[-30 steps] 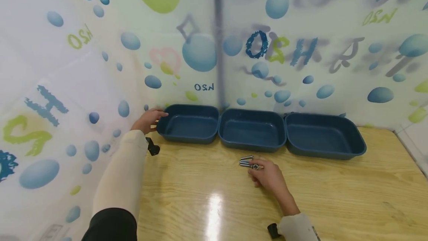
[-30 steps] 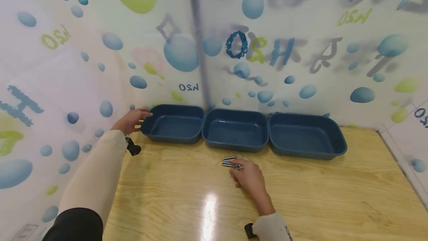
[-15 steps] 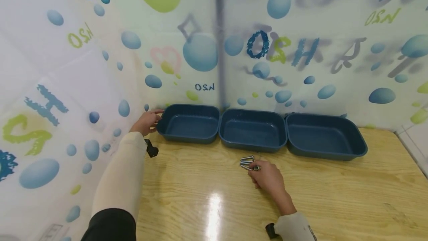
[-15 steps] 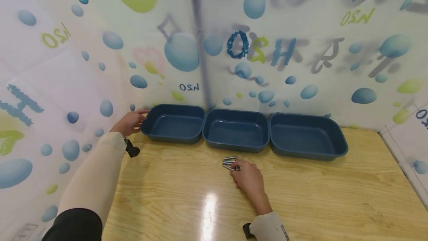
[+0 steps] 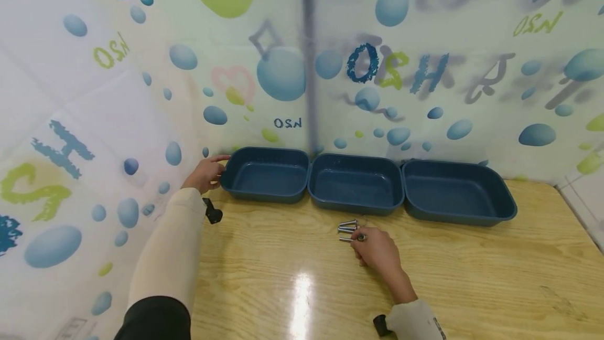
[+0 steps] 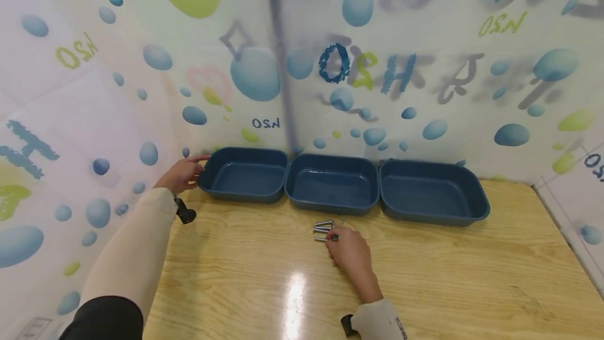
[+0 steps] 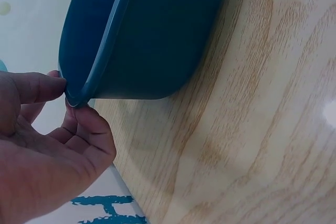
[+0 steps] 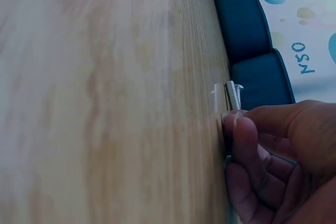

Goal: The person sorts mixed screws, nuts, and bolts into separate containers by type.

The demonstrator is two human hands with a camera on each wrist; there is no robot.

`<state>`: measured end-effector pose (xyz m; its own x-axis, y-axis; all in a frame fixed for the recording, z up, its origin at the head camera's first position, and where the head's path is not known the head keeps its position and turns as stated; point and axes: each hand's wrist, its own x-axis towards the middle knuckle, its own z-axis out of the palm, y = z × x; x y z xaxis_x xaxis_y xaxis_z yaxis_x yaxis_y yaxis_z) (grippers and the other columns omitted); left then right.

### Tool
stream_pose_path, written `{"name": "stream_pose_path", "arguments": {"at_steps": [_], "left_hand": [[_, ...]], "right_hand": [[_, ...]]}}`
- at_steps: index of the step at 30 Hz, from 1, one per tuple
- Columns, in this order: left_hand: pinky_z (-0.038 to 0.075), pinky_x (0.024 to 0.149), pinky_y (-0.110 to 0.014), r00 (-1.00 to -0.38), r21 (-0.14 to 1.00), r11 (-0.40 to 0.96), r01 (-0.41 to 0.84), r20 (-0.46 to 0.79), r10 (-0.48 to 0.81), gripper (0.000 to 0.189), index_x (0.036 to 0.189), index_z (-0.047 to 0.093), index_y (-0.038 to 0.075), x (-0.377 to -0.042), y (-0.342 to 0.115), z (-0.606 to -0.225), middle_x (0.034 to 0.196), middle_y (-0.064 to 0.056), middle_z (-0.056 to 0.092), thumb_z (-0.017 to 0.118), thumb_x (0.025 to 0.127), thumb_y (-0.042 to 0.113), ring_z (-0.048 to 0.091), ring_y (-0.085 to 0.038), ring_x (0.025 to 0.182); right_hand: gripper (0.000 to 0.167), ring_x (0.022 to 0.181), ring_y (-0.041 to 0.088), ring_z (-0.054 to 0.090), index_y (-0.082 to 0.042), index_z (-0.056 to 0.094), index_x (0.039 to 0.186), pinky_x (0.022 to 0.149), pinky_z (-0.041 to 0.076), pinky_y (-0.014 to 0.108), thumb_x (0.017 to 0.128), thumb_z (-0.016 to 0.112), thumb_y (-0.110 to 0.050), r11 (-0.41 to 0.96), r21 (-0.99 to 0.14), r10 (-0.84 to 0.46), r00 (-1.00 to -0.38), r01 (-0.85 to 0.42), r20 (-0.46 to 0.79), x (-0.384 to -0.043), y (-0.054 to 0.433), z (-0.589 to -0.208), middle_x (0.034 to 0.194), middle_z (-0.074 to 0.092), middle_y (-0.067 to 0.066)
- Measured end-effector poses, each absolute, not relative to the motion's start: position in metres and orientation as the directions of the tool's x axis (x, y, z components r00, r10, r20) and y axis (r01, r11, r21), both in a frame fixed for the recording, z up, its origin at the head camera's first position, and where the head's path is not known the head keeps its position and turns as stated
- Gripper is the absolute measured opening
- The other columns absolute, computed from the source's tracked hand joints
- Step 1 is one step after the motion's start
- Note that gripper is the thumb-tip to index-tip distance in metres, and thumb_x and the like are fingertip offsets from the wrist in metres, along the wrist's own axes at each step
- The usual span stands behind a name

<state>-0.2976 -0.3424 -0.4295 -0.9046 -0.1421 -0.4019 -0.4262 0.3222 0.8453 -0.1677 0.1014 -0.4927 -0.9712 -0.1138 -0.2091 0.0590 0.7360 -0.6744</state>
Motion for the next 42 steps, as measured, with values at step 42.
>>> {"name": "stream_pose_path", "arguments": {"at_steps": [42], "left_hand": [[0.039,0.062,-0.031,-0.894,0.844,0.298,-0.446,-0.406,-0.189,0.063,0.149,0.042,0.015,-0.299,-0.338,-0.427,0.065,0.004,0.043,0.041,0.089,-0.003,0.04,-0.014,0.06]], "right_hand": [[0.045,0.068,0.011,0.071,0.003,0.046,0.139,0.065,0.057,0.025,0.1,0.056,-0.016,-0.238,-0.849,-0.369,-0.853,0.471,-0.369,-0.222,0.063,-0.442,0.076,0.072,0.002]]}}
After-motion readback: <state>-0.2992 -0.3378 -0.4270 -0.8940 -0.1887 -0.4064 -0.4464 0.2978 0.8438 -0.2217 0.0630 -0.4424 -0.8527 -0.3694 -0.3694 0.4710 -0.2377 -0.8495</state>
